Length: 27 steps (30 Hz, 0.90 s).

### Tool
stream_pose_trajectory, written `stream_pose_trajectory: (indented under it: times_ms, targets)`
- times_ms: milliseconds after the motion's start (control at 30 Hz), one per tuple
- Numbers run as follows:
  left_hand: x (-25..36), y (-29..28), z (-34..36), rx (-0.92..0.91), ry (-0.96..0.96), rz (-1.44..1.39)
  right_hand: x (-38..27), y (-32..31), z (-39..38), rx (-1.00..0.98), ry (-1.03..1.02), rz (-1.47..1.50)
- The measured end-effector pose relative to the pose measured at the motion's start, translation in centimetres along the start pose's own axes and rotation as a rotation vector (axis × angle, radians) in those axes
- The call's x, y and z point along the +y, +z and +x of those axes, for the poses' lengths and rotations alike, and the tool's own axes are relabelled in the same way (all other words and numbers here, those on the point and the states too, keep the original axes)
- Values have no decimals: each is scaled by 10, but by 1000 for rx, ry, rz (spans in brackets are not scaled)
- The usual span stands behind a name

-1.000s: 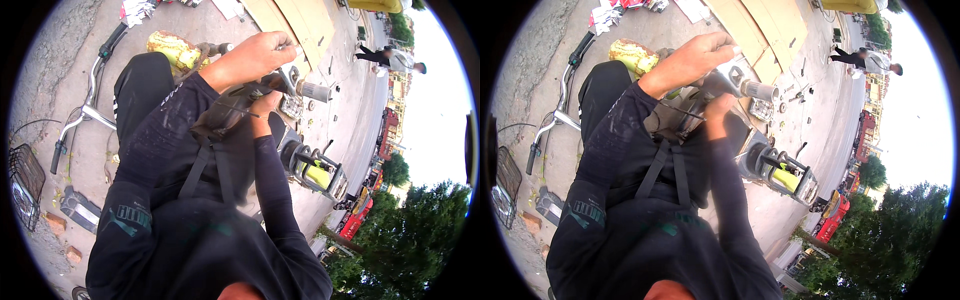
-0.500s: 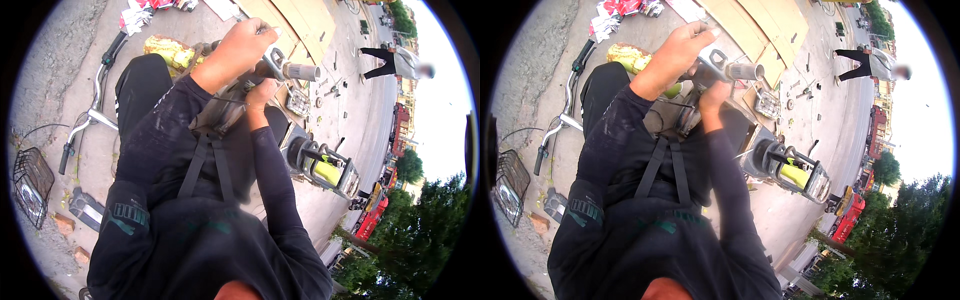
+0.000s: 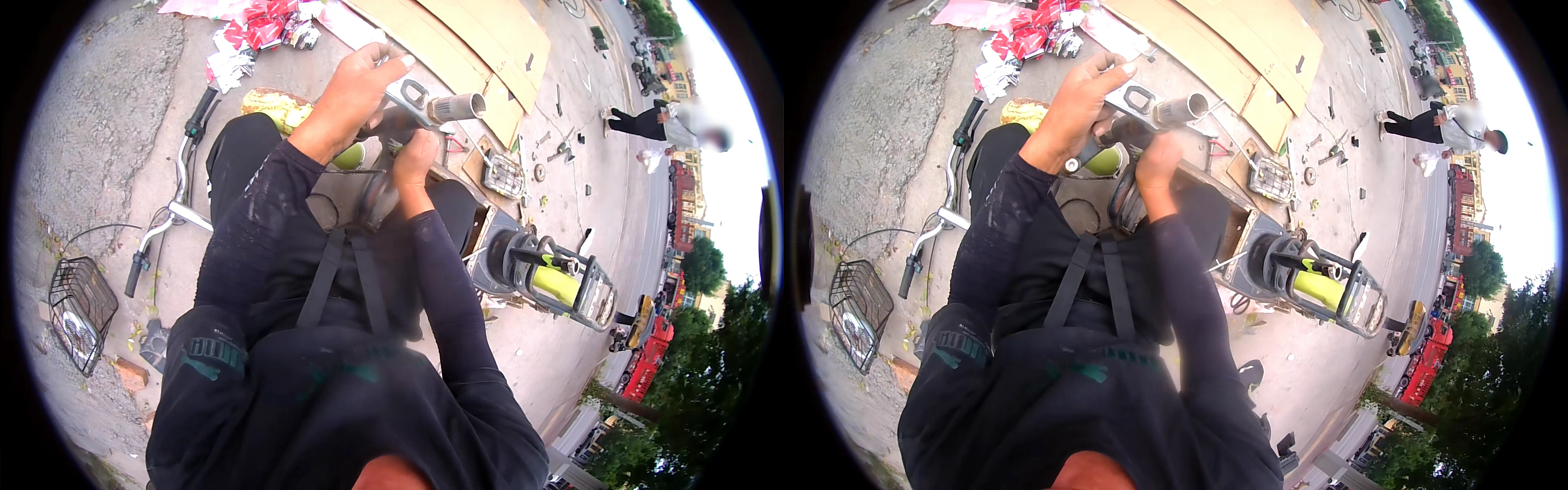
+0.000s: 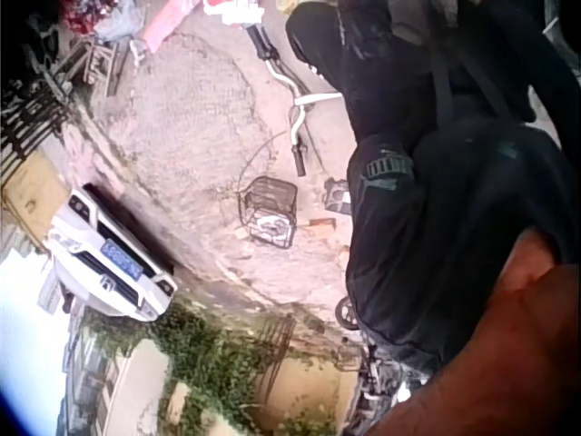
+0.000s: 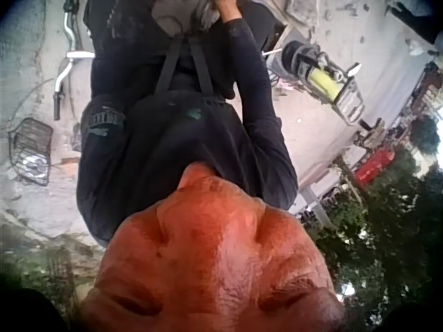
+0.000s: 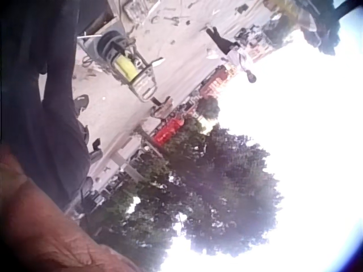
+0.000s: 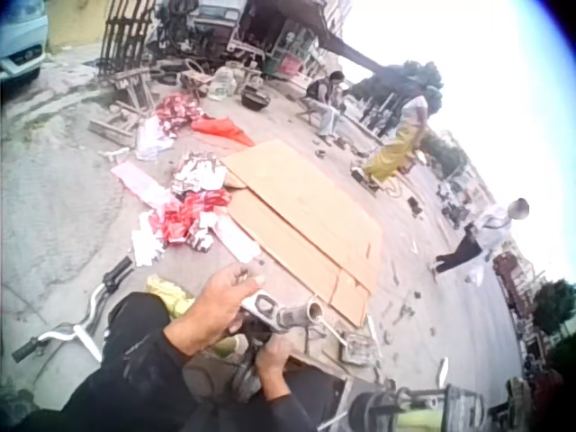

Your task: The person removes the handlebar and stem from a bicycle frame using a power drill and a wrench. They then reattach the handlebar to the stem, securing it with a bolt and tightening it with a wrench.

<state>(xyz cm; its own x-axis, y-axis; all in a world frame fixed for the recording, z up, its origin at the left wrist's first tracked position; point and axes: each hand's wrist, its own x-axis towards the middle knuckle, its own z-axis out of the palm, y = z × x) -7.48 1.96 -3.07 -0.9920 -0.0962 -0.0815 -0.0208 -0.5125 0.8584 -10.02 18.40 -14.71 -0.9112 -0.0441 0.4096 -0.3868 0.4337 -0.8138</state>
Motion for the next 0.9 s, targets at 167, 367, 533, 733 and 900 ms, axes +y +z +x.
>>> stream_pose_trajectory:
  times_ms: [167,367,533,733,900]
  targets:
    - [1,3,-6,194,541,805,3,-6,-1,-28,73,-103]
    - [12,19,-28,-40,975,1384,13,3,-1,35,99,24]
    - [26,39,-23,-155,873,1482,3,-1,1,45,168,-57]
    - [30,60,-15,-276,637,1495,-4,-8,0,102,171,-12]
    - [17,85,-10,-219,394,919,-9,-11,0,99,194,1]
